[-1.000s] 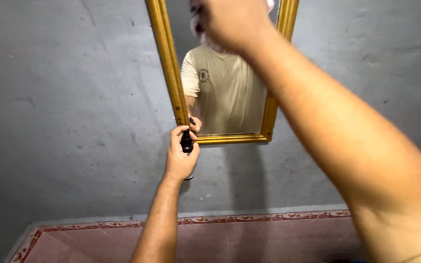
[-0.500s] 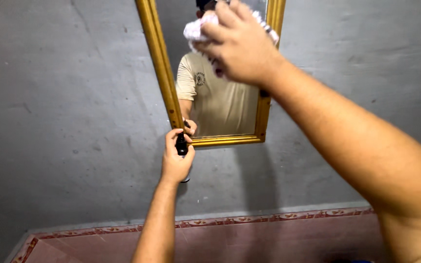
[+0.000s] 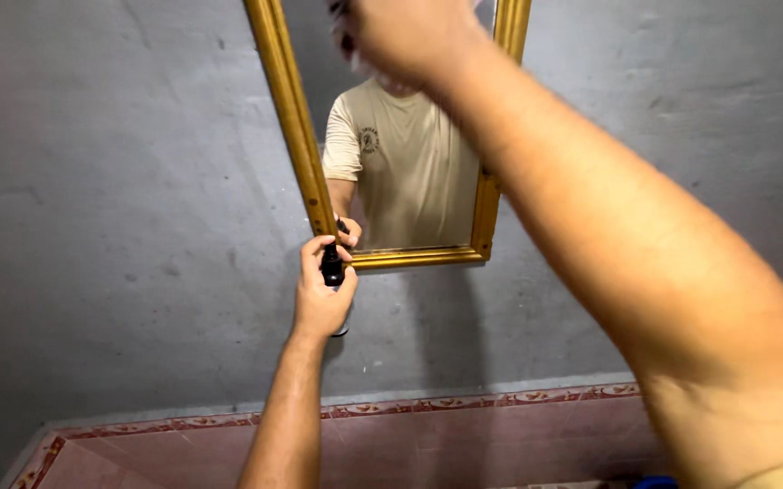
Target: The person sprays a cleaning solution on a gold-framed mirror and wipes it with a striped cloth. They then spray and scrub a gray wall section above pink tiles using a sponge.
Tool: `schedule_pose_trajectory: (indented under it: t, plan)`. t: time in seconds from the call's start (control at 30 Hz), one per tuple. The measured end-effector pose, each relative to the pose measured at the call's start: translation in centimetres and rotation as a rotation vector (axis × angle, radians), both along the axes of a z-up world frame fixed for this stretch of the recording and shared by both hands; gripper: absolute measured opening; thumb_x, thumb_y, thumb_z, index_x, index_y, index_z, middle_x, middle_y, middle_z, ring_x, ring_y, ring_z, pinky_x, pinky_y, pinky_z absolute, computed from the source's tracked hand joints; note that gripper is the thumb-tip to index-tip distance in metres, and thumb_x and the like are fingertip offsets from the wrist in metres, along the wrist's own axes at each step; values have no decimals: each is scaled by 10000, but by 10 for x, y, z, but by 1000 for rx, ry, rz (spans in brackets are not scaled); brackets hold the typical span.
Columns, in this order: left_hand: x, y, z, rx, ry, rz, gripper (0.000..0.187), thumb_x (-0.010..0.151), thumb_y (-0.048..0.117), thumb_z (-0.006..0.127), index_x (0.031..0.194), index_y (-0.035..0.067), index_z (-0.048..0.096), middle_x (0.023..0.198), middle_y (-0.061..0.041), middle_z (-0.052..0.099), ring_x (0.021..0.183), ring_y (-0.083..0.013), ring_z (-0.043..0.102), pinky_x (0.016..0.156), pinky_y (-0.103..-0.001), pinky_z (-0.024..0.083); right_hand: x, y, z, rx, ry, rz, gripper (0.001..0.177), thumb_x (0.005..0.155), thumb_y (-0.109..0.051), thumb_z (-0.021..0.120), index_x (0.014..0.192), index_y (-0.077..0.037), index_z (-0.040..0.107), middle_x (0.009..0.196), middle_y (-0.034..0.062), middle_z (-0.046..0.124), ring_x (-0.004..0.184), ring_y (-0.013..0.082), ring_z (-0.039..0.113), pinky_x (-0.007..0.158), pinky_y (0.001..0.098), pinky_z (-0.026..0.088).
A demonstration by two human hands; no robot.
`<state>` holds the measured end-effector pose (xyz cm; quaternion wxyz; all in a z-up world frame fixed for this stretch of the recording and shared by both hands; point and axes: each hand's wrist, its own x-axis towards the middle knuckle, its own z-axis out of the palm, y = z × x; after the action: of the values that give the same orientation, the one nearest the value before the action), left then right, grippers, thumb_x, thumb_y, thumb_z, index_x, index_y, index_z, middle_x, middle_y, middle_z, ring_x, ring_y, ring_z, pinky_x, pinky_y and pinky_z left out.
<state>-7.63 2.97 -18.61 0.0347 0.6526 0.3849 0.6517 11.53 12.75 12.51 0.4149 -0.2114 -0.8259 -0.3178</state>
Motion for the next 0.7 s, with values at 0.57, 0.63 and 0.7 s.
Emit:
schedule_pose_trajectory:
  t: [0.57,0.63,0.7]
  plan:
    - [0,0,0,10,7,9,541,892,-37,654,1361,72,410,1038,-60,640,983,-157,632,903,-296,520,57,-37,-23,419,-121,132,401,831,-220,726,1218,-134,792,1205,34,712,1078,258,669,868,420,538]
    - [0,-1,1,-16,0,33,536,886,-36,657,1353,73,418,1021,-59,643,966,-154,635,878,-294,524,57,-30,-14,289,-65,106,268,907,-202,708,1148,-117,790,1089,66,748,920,269,711,735,419,558]
    - [1,-1,1,-4,-4,16,533,884,-41,654,1350,68,420,1029,-66,636,966,-159,632,878,-298,524,54,-15,-2,106,-19,2,169,1018,-257,708,1050,-117,798,852,136,754,671,304,720,547,434,550]
